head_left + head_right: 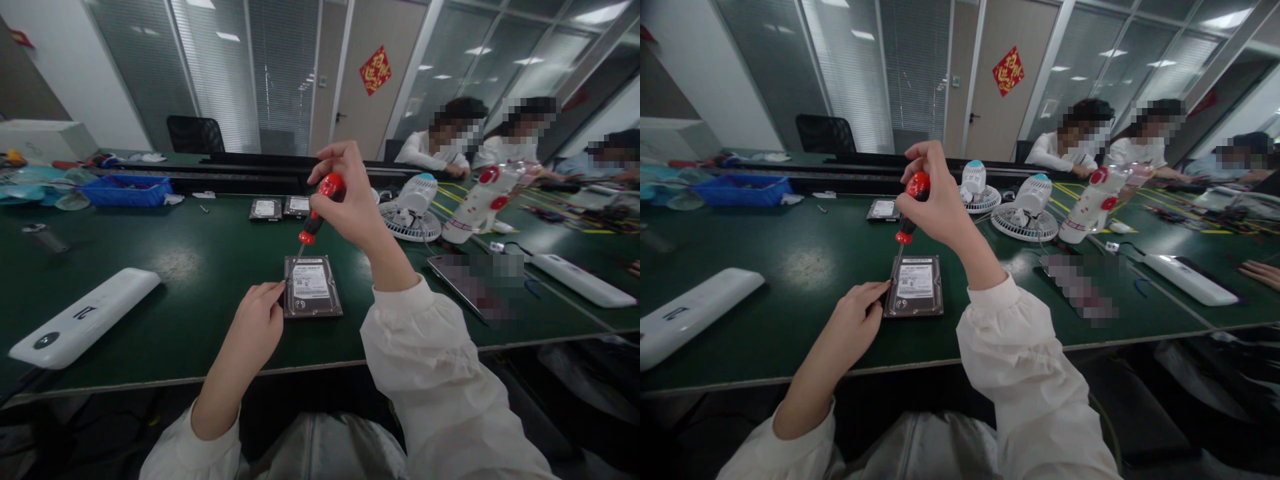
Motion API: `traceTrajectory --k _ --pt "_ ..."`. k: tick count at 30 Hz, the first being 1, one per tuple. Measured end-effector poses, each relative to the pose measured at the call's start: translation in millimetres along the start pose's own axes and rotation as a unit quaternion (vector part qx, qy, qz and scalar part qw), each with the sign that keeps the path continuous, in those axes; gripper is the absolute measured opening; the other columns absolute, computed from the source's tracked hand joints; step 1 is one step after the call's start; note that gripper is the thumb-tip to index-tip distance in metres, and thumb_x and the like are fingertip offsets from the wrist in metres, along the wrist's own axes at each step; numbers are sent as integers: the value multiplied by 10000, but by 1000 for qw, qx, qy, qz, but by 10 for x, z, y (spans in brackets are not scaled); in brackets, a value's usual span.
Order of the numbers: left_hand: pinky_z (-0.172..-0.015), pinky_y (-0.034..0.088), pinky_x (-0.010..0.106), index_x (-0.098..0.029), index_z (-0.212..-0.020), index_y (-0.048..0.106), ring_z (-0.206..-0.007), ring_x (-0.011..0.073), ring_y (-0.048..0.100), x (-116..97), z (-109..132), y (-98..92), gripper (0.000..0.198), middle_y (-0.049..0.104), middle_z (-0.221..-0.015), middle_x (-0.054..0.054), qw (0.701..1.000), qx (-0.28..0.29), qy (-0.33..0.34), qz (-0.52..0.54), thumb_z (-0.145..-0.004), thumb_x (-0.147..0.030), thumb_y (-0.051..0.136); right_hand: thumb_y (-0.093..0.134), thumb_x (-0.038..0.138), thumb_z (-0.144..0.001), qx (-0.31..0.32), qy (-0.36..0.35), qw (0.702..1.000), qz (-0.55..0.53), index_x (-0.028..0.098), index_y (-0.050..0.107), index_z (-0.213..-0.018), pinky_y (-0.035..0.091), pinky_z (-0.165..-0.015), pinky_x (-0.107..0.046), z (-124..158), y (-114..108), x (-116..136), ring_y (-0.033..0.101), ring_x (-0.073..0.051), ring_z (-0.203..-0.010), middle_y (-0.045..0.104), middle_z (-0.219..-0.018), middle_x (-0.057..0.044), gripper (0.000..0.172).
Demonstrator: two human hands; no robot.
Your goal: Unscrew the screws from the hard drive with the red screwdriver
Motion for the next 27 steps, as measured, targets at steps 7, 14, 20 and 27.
traceTrajectory --k 7,14,20,27 --pt "-1057 545 415 -126 -1320 688 -1194 249 649 2 10 5 458 719 -1303 110 1000 0 -8 0 -955 -56 419 566 159 -842 16 -11 1000 5 275 402 -1106 522 -970 -440 17 53 3 594 -189 -921 596 -968 -4 332" --pt "-1065 539 441 -153 -1304 702 -1166 252 657 -7 6 0 467 728 -1277 104 1000 -4 -4 4 -947 -53 418 591 160 -829 11 0 1000 18 287 393 -1109 539 -923 -423 15 30 -15 589 -182 -870 589 -943 3 365" --pt "-1064 542 436 -134 -1307 699 -1171 250 655 -11 4 -2 462 725 -1284 116 1000 -1 -3 8 -948 -53 419 592 211 -859 22 7 1000 9 288 400 -1120 548 -903 -426 21 34 -8 595 -184 -865 588 -935 3 333" --pt "-1047 555 429 -135 -1301 704 -1158 252 661 -5 0 0 468 730 -1276 109 1000 -1 -4 2 -940 -45 420 613 136 -798 21 -5 1000 4 290 391 -1112 537 -952 -441 22 26 28 623 -184 -866 597 -887 25 415"
Point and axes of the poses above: each hand's wrist, its own z-axis away from the middle knuckle, its own y-axis out of the palm, x = y × z, the point moved 6 cm from there along -z, towards the middle knuckle
